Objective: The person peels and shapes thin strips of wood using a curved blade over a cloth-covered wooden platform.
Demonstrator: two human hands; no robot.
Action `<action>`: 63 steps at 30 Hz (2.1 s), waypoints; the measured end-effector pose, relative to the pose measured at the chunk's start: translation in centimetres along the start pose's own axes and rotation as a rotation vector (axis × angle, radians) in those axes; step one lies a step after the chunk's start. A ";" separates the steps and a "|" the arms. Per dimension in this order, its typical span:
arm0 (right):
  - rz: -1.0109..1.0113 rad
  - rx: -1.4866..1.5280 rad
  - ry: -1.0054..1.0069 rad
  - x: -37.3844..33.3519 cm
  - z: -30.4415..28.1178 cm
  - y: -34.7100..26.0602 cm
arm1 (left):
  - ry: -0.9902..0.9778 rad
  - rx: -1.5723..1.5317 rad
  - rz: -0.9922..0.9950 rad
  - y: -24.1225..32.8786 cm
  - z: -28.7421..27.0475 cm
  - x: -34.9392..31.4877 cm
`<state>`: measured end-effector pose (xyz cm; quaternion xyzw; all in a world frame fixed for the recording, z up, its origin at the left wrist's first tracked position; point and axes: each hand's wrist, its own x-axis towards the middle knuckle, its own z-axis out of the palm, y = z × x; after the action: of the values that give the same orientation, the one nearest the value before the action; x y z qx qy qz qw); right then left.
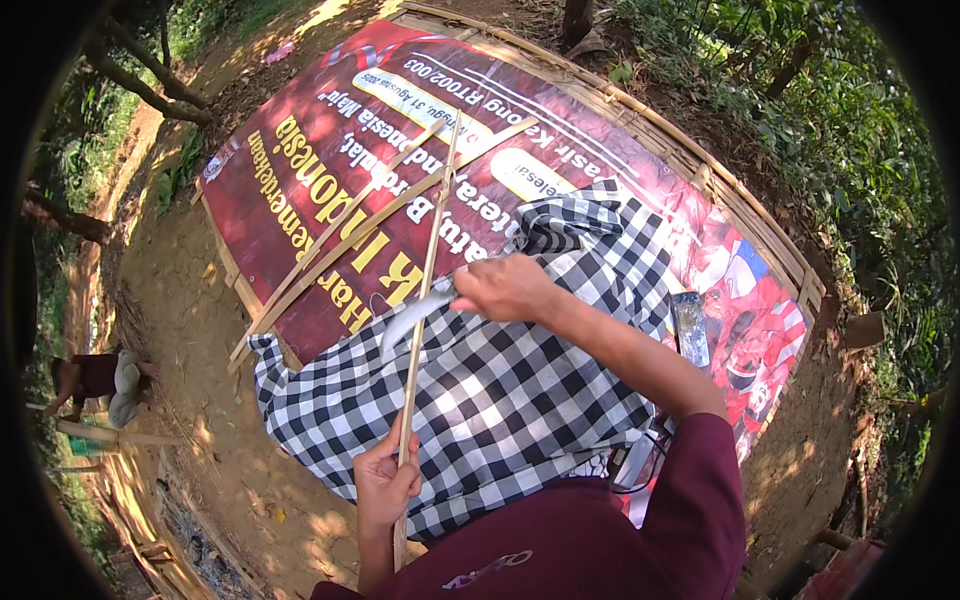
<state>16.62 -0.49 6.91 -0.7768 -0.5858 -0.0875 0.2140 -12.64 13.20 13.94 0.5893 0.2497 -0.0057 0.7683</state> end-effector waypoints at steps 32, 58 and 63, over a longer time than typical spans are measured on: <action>0.373 0.242 0.227 0.6 -4.4 -1.9 | -0.105 -0.348 0.017 1.6 -0.5 -0.1; 0.451 -0.041 0.146 2.2 -4.4 7.9 | -0.171 -0.330 0.005 1.8 0.5 -1.1; 0.176 0.088 0.112 3.3 -3.1 3.2 | -0.129 -0.386 0.011 2.6 0.3 0.0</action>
<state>21.01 0.30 10.23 -0.8090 -0.5057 -0.0856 0.2871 -11.76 13.72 16.35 0.4307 0.1932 0.0085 0.8815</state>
